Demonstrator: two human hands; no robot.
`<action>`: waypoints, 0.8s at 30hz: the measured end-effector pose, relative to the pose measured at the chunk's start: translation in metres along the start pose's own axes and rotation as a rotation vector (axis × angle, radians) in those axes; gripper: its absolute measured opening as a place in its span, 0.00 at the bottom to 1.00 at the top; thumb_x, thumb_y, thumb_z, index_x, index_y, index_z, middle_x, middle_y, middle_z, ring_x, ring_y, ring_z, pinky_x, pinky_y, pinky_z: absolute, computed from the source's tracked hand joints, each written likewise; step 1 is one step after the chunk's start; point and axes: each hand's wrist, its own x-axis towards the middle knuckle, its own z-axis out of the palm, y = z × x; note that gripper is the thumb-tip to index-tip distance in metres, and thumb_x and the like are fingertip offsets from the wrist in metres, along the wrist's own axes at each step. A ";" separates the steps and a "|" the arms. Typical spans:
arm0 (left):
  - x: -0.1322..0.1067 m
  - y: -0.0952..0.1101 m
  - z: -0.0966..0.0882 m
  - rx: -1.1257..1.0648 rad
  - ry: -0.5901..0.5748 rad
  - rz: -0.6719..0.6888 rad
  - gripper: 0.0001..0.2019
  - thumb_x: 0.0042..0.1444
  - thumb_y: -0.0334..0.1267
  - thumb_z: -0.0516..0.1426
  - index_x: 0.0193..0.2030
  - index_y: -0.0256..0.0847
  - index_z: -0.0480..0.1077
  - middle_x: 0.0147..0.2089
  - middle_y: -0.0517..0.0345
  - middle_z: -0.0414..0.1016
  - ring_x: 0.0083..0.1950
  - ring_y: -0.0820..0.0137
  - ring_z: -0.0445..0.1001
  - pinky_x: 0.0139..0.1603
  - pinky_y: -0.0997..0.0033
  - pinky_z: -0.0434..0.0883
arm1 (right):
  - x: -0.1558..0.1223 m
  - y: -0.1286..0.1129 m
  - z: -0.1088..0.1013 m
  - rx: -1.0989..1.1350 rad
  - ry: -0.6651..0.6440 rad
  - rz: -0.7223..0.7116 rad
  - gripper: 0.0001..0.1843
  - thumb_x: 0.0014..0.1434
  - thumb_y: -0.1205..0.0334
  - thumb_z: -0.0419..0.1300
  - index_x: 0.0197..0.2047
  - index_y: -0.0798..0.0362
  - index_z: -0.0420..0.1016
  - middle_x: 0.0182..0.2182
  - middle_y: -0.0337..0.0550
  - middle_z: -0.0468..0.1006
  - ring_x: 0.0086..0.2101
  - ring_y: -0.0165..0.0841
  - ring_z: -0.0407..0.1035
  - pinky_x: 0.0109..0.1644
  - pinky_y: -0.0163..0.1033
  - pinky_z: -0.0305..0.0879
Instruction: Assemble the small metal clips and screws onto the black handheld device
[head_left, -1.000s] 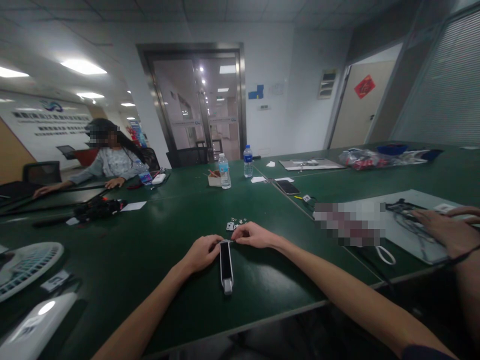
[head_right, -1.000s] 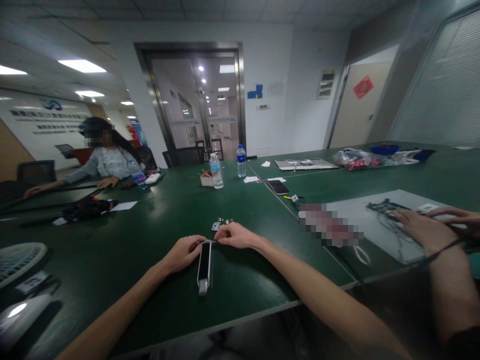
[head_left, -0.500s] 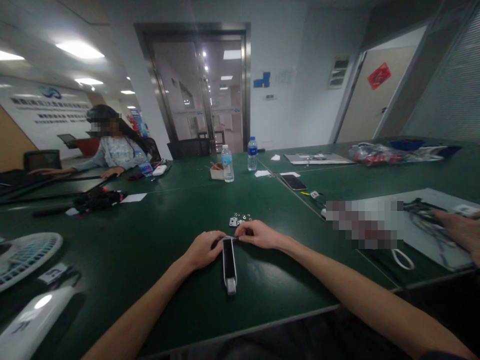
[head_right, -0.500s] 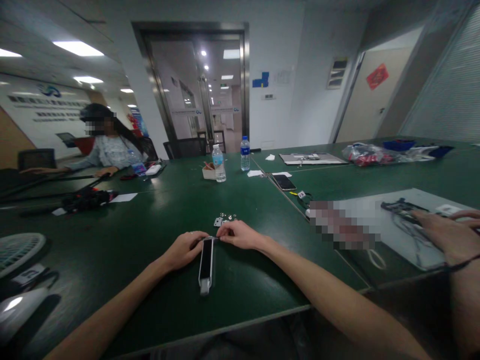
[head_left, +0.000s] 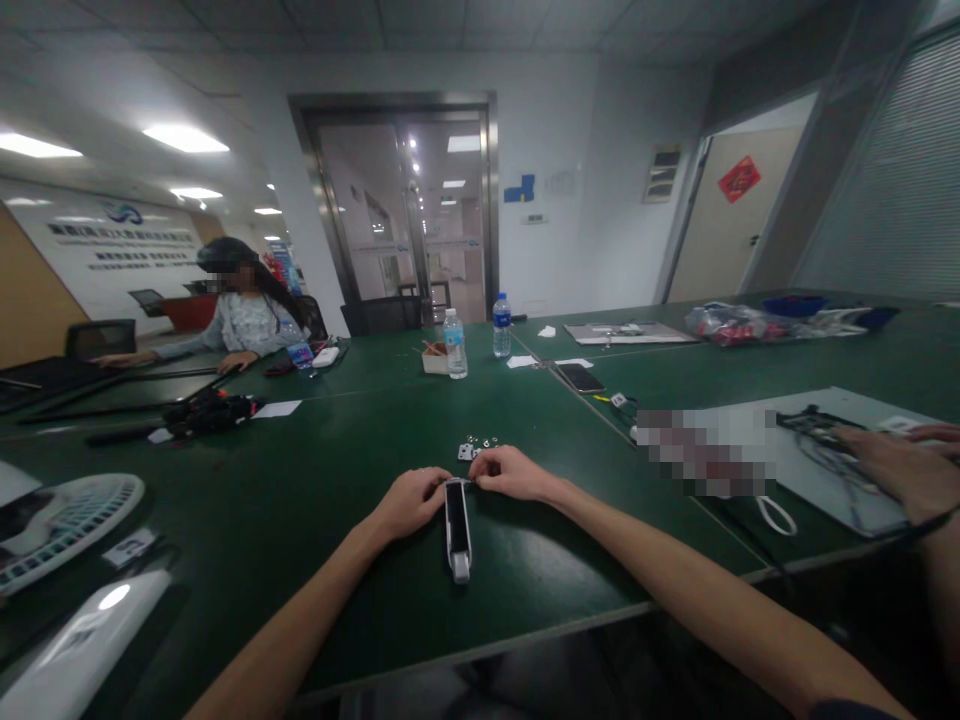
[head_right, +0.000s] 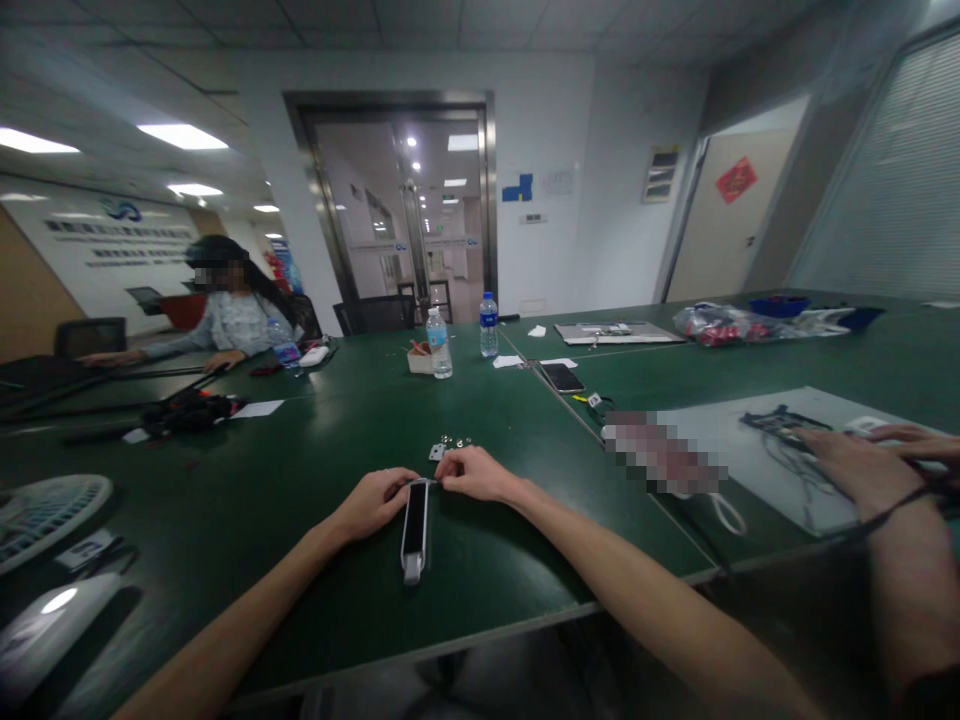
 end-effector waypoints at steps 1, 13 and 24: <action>0.000 0.000 0.000 -0.007 -0.003 -0.003 0.16 0.62 0.42 0.47 0.47 0.38 0.70 0.40 0.55 0.75 0.38 0.68 0.71 0.41 0.69 0.67 | 0.000 -0.001 0.000 -0.010 0.004 -0.004 0.08 0.50 0.69 0.58 0.35 0.56 0.76 0.25 0.36 0.74 0.26 0.25 0.65 0.30 0.30 0.60; 0.001 0.000 0.000 0.002 -0.019 0.004 0.15 0.62 0.40 0.47 0.47 0.40 0.70 0.44 0.54 0.75 0.42 0.68 0.72 0.44 0.68 0.68 | -0.005 -0.009 0.009 -0.064 0.064 -0.074 0.07 0.53 0.68 0.58 0.36 0.55 0.75 0.26 0.36 0.74 0.26 0.25 0.66 0.31 0.30 0.61; 0.001 -0.002 0.002 0.006 -0.005 0.038 0.14 0.62 0.39 0.47 0.48 0.39 0.70 0.44 0.54 0.75 0.43 0.68 0.72 0.47 0.67 0.67 | -0.003 -0.014 0.000 -0.377 0.125 -0.225 0.11 0.56 0.65 0.58 0.43 0.54 0.72 0.37 0.44 0.76 0.37 0.32 0.69 0.44 0.38 0.64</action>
